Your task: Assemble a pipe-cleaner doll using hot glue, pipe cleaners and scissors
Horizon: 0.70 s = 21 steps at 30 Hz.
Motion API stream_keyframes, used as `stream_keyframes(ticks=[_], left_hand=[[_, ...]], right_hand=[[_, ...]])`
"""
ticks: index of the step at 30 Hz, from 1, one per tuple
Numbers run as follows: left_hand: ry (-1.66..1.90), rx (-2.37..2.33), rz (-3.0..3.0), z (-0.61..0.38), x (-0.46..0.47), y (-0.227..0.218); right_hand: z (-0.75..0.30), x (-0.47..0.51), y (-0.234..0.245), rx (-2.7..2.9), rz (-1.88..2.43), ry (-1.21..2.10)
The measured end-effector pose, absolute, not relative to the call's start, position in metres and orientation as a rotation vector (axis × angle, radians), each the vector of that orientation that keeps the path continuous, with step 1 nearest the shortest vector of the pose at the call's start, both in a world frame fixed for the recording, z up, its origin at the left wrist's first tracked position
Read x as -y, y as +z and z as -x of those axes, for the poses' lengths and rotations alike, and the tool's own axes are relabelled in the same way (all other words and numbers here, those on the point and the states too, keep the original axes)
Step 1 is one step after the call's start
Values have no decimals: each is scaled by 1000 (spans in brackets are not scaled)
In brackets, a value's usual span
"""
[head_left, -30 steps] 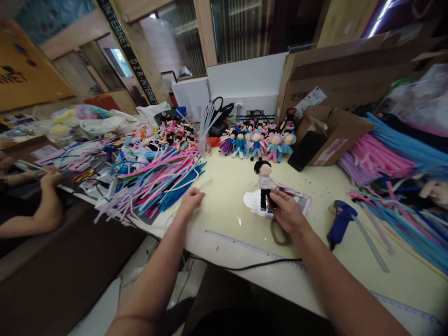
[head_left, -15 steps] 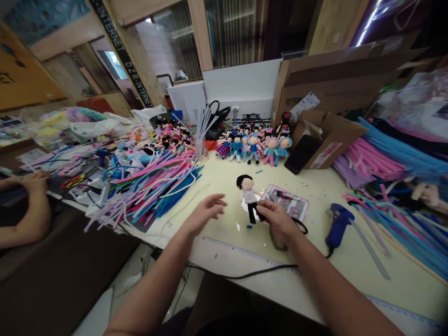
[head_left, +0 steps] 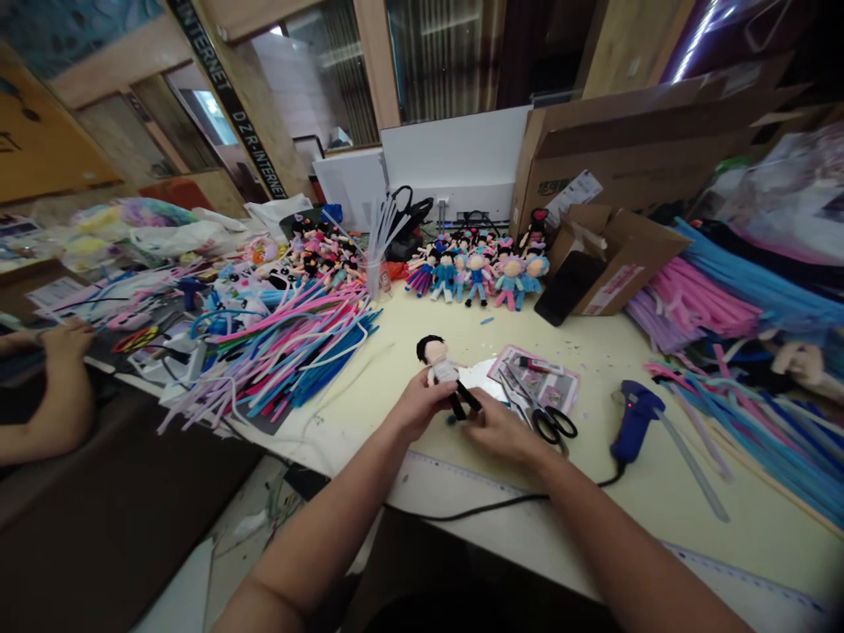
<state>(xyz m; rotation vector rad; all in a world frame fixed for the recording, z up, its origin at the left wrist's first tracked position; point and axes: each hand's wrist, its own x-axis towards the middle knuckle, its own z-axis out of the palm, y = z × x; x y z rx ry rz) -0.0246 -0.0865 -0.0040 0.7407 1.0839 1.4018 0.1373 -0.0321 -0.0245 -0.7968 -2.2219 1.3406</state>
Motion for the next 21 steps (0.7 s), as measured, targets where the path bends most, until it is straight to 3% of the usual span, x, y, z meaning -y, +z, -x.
stream_keyframes(ticks=[12,17,21], left_hand=[[1470,-1022,-675,36,100,12],[1598,-1025,-662,64,112,39],[1662,-1013,-697,81,123,62]], right_hand=[[-114,53,-31,2738,888,606],[-116,55,-38,2650,809,693],[-104,63,-25,2324,812,1001]])
